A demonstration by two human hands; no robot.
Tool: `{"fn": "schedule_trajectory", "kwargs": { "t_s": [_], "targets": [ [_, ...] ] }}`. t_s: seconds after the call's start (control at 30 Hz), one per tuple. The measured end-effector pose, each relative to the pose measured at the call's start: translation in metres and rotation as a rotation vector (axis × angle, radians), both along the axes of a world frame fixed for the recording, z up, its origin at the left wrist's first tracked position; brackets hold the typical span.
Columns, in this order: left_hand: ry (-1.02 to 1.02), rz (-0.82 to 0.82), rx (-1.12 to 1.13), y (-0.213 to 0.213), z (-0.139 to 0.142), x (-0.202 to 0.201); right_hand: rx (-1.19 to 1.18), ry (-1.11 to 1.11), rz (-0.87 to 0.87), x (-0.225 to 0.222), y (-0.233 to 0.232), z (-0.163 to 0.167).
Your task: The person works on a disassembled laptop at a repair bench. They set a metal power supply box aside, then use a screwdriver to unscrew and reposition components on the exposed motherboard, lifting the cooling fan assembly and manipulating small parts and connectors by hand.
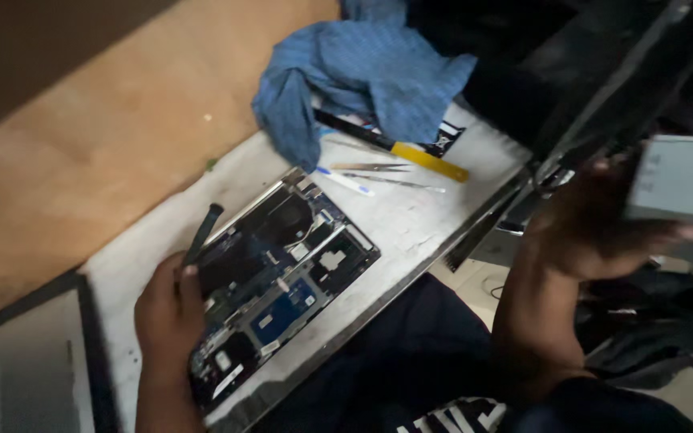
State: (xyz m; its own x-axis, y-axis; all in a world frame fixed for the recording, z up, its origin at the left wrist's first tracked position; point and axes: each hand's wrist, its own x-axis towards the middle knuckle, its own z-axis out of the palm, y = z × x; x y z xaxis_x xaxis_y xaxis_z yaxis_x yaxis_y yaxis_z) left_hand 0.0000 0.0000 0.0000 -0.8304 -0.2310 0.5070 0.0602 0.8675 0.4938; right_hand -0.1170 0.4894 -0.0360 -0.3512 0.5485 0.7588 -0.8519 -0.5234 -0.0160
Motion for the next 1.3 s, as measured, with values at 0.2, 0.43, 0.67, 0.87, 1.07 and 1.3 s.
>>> {"fn": "schedule_trajectory", "kwargs": {
  "t_s": [0.2, 0.43, 0.67, 0.87, 1.07, 1.3],
  "targets": [
    [-0.021, -0.007, 0.015, 0.006, 0.009, 0.004, 0.222, -0.251, -0.144, 0.011, -0.029, -0.020],
    [0.040, -0.050, -0.048, 0.005, 0.018, 0.008, 0.817, -0.581, -0.776, 0.030, -0.035, 0.020],
    [-0.017, -0.058, -0.033, 0.005, 0.020, 0.014, 1.032, -0.525, -1.239, 0.001, -0.048, 0.042],
    [0.062, -0.068, -0.125, 0.003, 0.019, 0.011, 1.111, -0.370, -1.566, -0.029, -0.030, 0.039],
    [-0.062, 0.009, -0.005, 0.009, 0.023, 0.012, 1.187, -0.566, -1.568, -0.050, -0.020, 0.025],
    [-0.038, -0.002, -0.065, 0.011, 0.027, 0.011, 1.255, -0.610, -1.508, -0.044, -0.037, 0.020]
  ]
}}
